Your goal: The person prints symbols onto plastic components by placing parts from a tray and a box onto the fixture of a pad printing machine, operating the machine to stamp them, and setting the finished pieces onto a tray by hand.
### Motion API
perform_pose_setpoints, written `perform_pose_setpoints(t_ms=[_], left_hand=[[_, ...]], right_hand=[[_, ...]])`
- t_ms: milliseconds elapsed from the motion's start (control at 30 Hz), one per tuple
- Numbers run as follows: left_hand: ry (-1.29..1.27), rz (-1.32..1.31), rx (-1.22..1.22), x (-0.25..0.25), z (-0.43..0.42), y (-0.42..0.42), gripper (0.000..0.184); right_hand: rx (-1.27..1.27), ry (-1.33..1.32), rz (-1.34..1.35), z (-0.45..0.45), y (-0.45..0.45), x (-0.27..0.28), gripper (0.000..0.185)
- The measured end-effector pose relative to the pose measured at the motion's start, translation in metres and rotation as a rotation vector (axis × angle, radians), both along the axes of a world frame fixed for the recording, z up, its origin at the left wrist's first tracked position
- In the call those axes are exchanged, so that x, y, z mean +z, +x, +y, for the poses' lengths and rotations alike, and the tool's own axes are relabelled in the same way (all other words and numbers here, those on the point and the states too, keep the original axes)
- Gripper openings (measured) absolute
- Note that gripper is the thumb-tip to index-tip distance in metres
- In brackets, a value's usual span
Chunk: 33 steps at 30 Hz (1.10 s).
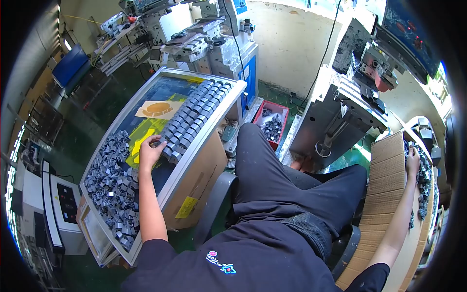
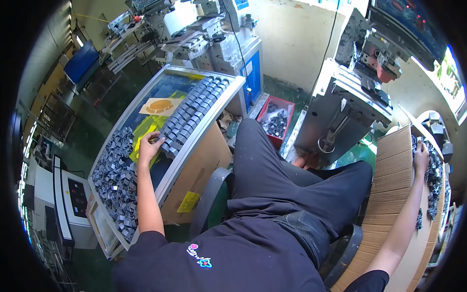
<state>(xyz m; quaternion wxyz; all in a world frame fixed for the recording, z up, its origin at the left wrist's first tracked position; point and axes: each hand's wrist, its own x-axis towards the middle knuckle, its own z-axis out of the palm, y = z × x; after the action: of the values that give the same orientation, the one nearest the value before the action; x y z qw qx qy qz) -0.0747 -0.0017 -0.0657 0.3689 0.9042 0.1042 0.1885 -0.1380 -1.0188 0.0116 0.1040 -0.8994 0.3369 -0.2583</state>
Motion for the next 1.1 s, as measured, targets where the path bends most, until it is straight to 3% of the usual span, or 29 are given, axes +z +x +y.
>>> perform_pose_setpoints(t_ms=[767,900,1033,1100], left_hand=[[-0.1,0.081,-0.009,0.004,0.0,0.005,0.037],[-0.079,-0.047,0.032,-0.002,0.004,0.008,0.031],[-0.048,-0.146,0.1,0.001,0.006,0.008,0.028],[-0.033,-0.178,0.121,0.003,0.004,0.009,0.028]], right_hand=[[0.057,0.04,-0.022,0.017,0.0,0.007,0.051],[-0.006,0.052,-0.075,-0.043,-0.003,-0.009,0.043],[-0.372,-0.209,0.192,-0.063,-0.024,-0.022,0.055],[-0.261,-0.075,0.16,-0.099,-0.029,-0.045,0.045]])
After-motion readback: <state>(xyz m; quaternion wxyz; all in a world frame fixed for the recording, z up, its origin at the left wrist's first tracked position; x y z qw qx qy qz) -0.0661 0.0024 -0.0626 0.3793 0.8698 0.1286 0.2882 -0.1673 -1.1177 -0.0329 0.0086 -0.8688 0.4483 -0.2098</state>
